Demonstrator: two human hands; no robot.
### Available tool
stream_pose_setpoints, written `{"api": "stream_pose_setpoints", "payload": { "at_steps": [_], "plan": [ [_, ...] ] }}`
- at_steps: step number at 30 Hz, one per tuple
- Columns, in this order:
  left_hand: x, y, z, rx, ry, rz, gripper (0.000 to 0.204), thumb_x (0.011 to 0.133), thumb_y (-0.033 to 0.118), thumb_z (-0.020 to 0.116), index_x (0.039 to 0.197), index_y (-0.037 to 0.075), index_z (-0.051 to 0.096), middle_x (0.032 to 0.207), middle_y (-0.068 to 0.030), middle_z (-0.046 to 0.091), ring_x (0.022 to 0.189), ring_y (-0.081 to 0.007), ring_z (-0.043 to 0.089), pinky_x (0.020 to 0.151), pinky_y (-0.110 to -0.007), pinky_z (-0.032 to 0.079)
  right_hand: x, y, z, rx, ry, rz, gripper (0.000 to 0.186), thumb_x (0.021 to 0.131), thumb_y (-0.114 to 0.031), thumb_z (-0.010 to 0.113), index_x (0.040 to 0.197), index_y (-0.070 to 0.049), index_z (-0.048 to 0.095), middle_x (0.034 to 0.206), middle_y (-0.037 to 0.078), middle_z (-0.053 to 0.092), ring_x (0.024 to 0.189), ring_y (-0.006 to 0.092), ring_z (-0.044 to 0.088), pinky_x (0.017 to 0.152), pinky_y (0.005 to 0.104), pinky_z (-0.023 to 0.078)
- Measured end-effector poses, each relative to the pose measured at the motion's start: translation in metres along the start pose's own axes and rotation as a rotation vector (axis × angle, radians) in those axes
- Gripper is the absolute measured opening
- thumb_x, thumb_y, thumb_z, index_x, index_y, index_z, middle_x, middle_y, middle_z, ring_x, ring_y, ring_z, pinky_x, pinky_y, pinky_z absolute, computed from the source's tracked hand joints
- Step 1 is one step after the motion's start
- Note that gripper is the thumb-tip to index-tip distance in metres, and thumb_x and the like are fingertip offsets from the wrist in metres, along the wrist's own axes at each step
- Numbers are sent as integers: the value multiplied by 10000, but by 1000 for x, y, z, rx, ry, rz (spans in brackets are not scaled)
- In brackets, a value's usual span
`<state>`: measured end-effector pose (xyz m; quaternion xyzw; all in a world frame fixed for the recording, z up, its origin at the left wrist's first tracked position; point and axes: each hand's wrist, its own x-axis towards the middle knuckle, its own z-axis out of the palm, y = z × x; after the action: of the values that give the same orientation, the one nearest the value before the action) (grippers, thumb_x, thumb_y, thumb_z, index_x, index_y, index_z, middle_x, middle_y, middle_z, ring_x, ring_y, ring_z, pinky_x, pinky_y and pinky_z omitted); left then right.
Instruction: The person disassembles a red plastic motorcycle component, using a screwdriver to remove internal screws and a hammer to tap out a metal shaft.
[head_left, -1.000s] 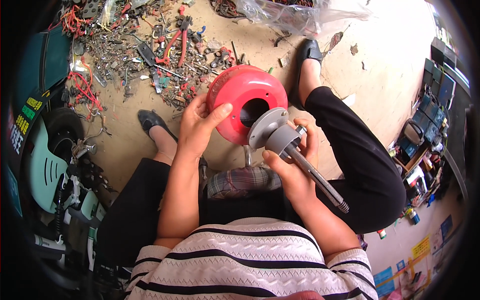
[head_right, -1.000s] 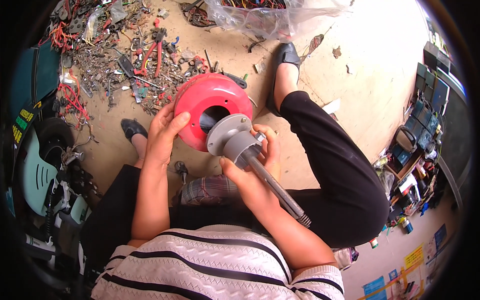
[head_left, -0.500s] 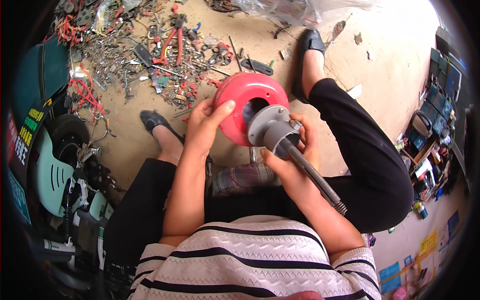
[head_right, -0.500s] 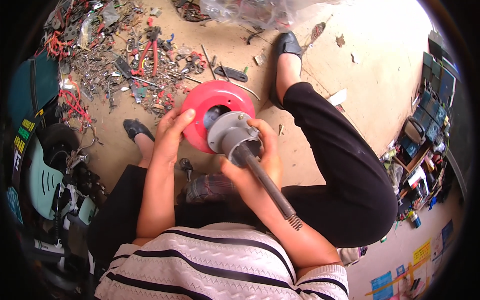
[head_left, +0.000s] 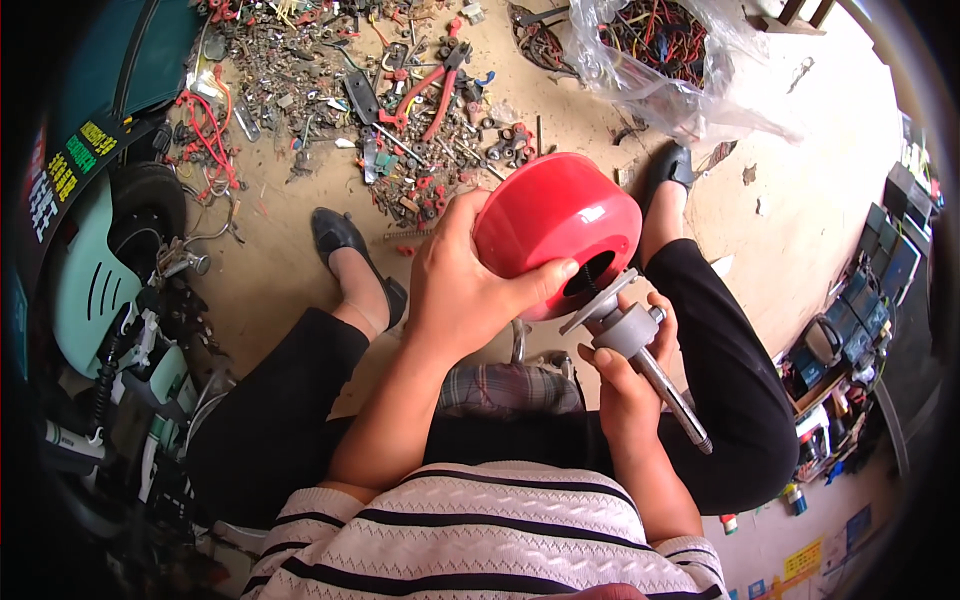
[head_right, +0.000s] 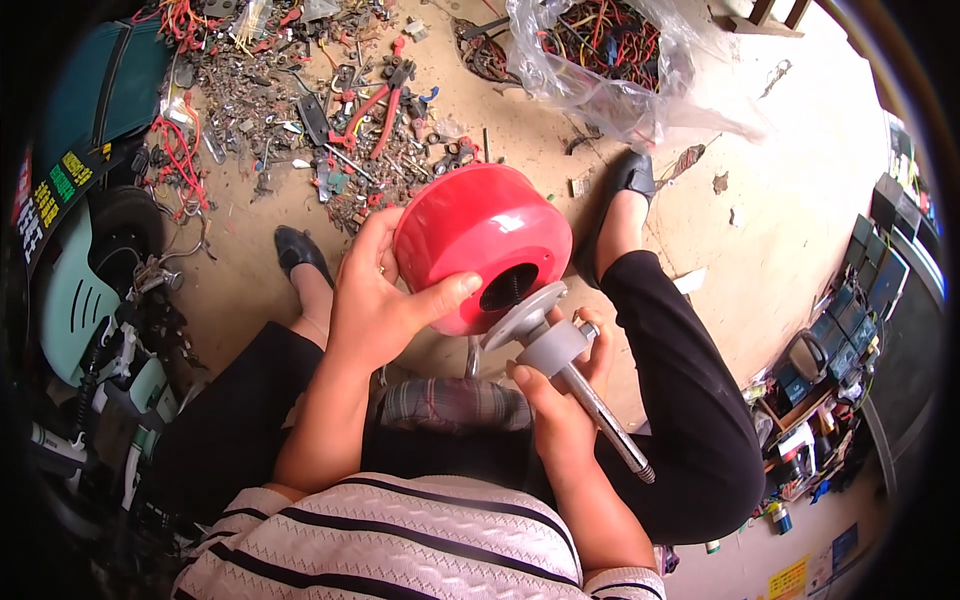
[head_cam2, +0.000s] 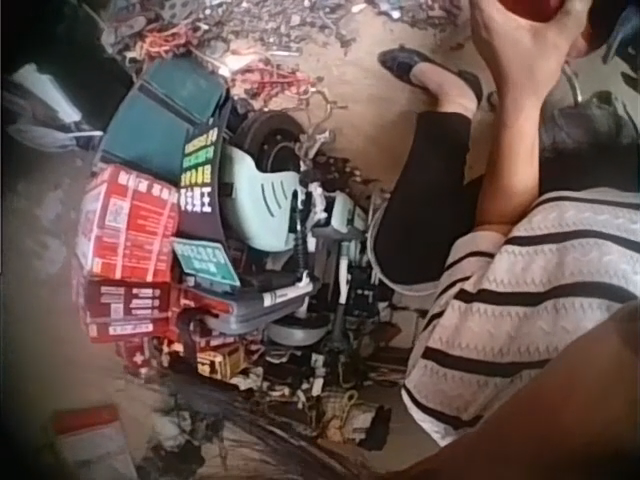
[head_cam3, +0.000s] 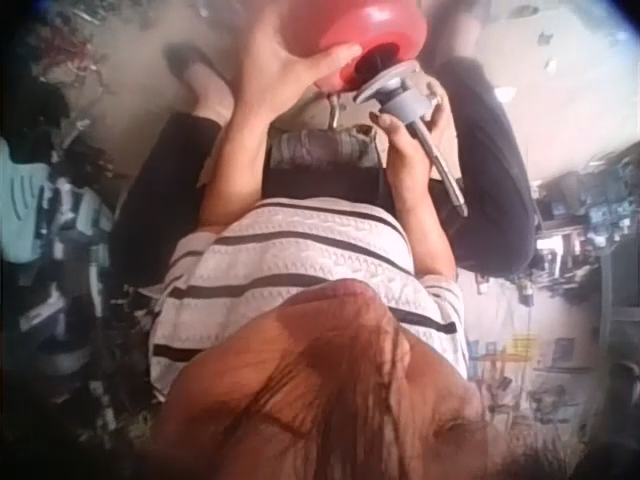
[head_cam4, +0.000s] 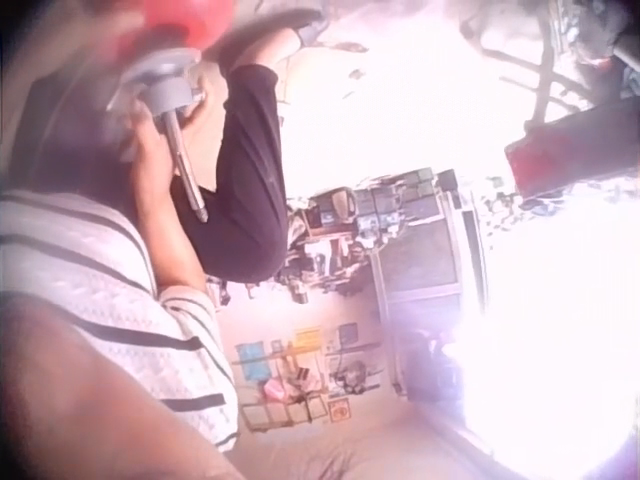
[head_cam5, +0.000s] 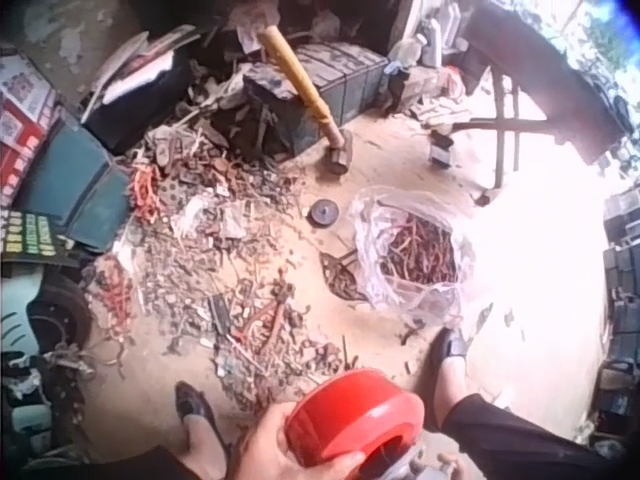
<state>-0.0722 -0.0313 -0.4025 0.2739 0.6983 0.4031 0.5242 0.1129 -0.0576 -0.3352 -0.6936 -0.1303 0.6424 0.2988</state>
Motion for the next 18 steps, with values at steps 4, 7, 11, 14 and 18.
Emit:
{"api": "stream_pose_setpoints", "payload": {
  "at_steps": [4, 7, 11, 14, 18],
  "plan": [
    [3, 4, -3, -36, -38, 8, 637, 618, 285, 883, 1098, -5, 581, 998, -139, 671, 874, -218, 670, 776, -344, 532, -1, -3, 1, 119, -41, 38, 872, 691, -66, 715, 1423, -196, 260, 1277, 116, 475, 1155, 330, 566, 839, 373, 554],
    [3, 8, -4, -108, -75, 9, 618, 631, 217, 880, 1104, -21, 562, 1003, -132, 662, 890, -189, 661, 778, -326, 534, -1, -6, 2, 141, -45, 52, 874, 691, -72, 713, 1424, -185, 251, 1245, 117, 482, 1138, 320, 573, 840, 373, 553],
    [2, 14, -4, -192, -125, -1, 619, 659, 124, 863, 1145, -37, 515, 1040, -126, 641, 919, -171, 647, 789, -313, 536, -3, -8, 3, 169, -45, 53, 878, 694, -77, 714, 1429, -168, 241, 1232, 118, 480, 1123, 300, 573, 843, 374, 553],
    [3, 17, -4, -209, -146, 6, 641, 669, 124, 862, 1173, -29, 495, 1059, -120, 632, 945, -173, 638, 816, -311, 528, -3, -9, 3, 191, -58, 26, 890, 691, -68, 722, 1431, -169, 239, 1228, 117, 475, 1117, 293, 570, 849, 376, 553],
    [6, 16, -2, -254, -172, 19, 644, 674, 131, 864, 1177, -24, 492, 1061, -112, 626, 969, -168, 627, 841, -305, 515, -2, -9, 0, 177, -46, 8, 895, 688, -51, 724, 1430, -170, 239, 1226, 116, 471, 1113, 288, 568, 852, 377, 555]
  ]
}}
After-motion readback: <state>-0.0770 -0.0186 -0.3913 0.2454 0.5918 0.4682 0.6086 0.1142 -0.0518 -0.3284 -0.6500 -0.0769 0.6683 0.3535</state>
